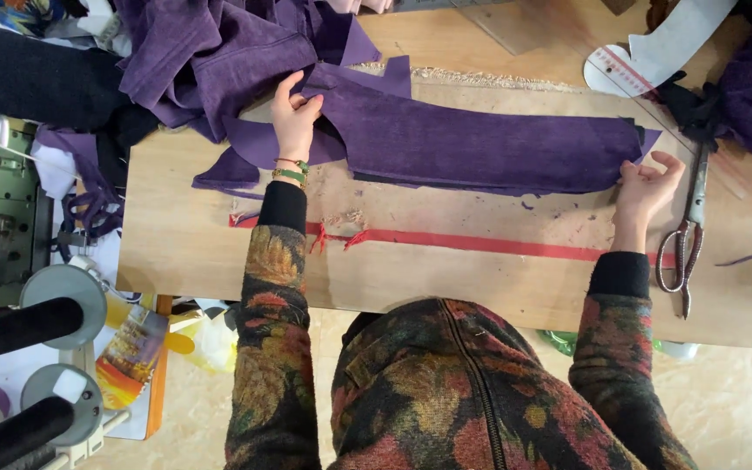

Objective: The person cuts a piece of purple fabric using shears on a wooden table, trimming the edges and separating sections. After finishing with the purple material, the person picks up a piece of black fabric and lays it on the table.

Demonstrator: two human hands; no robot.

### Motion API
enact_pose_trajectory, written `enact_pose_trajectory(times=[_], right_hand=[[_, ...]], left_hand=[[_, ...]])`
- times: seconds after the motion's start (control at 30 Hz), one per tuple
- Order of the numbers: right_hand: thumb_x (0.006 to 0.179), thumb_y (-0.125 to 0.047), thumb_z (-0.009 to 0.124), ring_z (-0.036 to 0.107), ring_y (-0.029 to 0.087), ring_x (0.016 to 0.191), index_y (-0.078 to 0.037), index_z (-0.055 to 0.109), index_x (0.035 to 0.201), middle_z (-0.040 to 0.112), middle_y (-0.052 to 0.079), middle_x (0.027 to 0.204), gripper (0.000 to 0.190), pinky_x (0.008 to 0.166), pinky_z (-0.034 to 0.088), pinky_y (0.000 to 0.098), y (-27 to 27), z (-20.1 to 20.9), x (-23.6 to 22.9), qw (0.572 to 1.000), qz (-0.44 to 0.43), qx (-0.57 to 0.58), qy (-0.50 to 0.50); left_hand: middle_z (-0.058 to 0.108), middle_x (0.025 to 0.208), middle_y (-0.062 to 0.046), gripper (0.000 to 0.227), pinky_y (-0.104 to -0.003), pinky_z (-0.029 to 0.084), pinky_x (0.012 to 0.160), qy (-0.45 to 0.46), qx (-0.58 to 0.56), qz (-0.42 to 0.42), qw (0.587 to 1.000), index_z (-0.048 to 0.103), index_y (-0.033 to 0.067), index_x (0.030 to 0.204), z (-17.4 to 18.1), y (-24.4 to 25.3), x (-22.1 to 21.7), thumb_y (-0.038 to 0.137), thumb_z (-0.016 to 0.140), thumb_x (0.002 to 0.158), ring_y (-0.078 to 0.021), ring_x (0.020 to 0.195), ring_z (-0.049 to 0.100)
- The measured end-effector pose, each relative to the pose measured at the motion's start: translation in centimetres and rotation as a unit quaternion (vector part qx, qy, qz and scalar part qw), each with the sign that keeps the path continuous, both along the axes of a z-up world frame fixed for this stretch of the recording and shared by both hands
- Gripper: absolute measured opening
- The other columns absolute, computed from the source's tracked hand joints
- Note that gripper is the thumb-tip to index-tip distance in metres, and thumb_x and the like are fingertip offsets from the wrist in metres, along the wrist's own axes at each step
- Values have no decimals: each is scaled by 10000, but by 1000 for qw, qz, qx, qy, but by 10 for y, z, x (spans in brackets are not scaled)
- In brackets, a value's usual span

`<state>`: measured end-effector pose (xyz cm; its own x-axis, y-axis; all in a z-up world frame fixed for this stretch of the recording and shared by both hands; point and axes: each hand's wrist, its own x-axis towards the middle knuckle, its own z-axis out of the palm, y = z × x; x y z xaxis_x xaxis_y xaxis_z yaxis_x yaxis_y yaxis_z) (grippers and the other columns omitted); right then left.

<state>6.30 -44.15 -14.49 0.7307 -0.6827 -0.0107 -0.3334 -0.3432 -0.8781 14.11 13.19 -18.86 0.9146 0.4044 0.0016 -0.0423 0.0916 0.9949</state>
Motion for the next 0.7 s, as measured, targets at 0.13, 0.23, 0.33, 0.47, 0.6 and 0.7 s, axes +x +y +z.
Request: enact_pose_trajectory(times=[0.13, 0.23, 0.33, 0.47, 0.6, 0.7], right_hand=[[951, 37, 739, 652, 54, 677, -250, 511, 1070, 643, -69, 791, 385, 679, 568, 244, -7, -3, 6, 1000, -20, 21, 8], [927, 41, 752, 676, 43, 689, -251, 519, 1042, 637, -88, 767, 391, 728, 607, 239, -9, -6, 8, 999, -39, 33, 6], [952, 39, 765, 670, 51, 647, -237, 496, 1047, 666, -79, 756, 396, 688, 600, 223, -7, -4, 7, 999, -30, 42, 0], [981, -46, 811, 631, 31, 632, -231, 536, 1046, 660, -91, 740, 338, 704, 564, 219, -2, 0, 1, 999, -16, 28, -21], [1035, -108, 822, 548, -8, 663, -236, 553, 1111, 642, -96, 778, 308, 661, 448, 201, -1, 1, -8, 999, 4, 35, -30], [950, -65, 846, 616, 56, 639, -198, 509, 1174, 630, -31, 782, 427, 615, 493, 206, -25, -29, -1, 997, 65, 15, -36]], left_hand=[[447, 619, 34, 439, -245, 549, 624, 7, -1, 7, 1000, 655, 61, 1291, -8, -3, 2, -64, 742, 879, -61, 603, 457], [475, 619, 17, 426, -244, 535, 611, 11, 13, 9, 1000, 659, 64, 1281, -14, -4, 3, -48, 749, 880, -66, 594, 461], [485, 623, 15, 426, -246, 562, 606, 28, 14, 18, 999, 663, 75, 1282, -12, -4, 0, -33, 758, 881, -59, 597, 480], [627, 724, -3, 700, -243, 642, 658, 108, 40, -23, 993, 482, 40, 1431, 22, -14, -22, 122, 828, 828, -70, 678, 619], [747, 869, 15, 931, -306, 556, 830, 196, 185, -126, 955, 328, 40, 1558, 53, -39, -60, 300, 840, 825, -115, 842, 720], [779, 834, 34, 881, -321, 493, 898, 182, 275, -95, 939, 447, 110, 1455, 27, -53, -69, 325, 893, 726, -167, 888, 741]])
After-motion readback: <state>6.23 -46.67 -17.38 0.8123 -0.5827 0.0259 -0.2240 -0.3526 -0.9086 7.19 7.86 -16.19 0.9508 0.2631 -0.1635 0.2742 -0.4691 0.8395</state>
